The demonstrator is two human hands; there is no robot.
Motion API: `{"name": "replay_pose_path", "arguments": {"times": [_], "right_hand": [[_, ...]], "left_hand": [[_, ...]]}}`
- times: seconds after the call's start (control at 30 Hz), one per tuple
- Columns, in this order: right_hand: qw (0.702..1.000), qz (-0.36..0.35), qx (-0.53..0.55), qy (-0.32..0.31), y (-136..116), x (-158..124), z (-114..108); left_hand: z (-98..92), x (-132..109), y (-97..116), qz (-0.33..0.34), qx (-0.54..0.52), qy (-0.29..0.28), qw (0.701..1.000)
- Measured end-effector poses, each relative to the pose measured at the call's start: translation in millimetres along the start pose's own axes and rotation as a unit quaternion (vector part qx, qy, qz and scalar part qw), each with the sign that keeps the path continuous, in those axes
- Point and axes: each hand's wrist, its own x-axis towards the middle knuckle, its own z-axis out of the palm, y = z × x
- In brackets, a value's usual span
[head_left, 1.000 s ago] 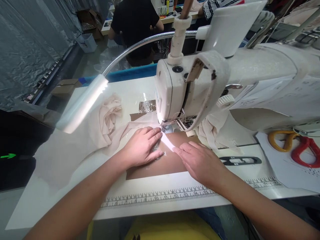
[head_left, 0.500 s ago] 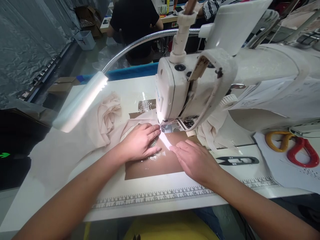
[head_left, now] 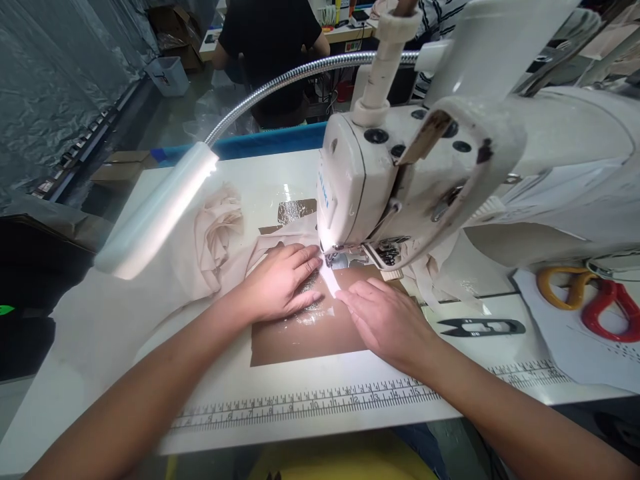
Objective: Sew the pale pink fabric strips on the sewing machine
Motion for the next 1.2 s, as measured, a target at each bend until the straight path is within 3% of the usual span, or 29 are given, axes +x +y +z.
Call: {"name": "replay_pose_path", "arguments": {"times": [0.27, 0.7, 0.93, 1.2], "right_hand": [[0.999, -0.024, 0.003, 0.029, 6, -1, 6], [1.000, 0.000, -0.017, -0.004, 3, 14, 0], [0.999, 0.022, 0.000, -0.030, 5, 21, -2], [0.999, -0.001, 0.037, 0.009, 16, 22, 9]], "left_hand": [[10.1, -7, 27, -0.006, -0.016, 0.009, 1.000], [8.9, 1, 5, 0.012, -0.020, 0.025, 0.999], [8.2, 3, -5, 0.007, 0.005, 0.008, 1.000], [10.1, 0, 4, 0.032, -0.050, 0.045, 0.997]]}}
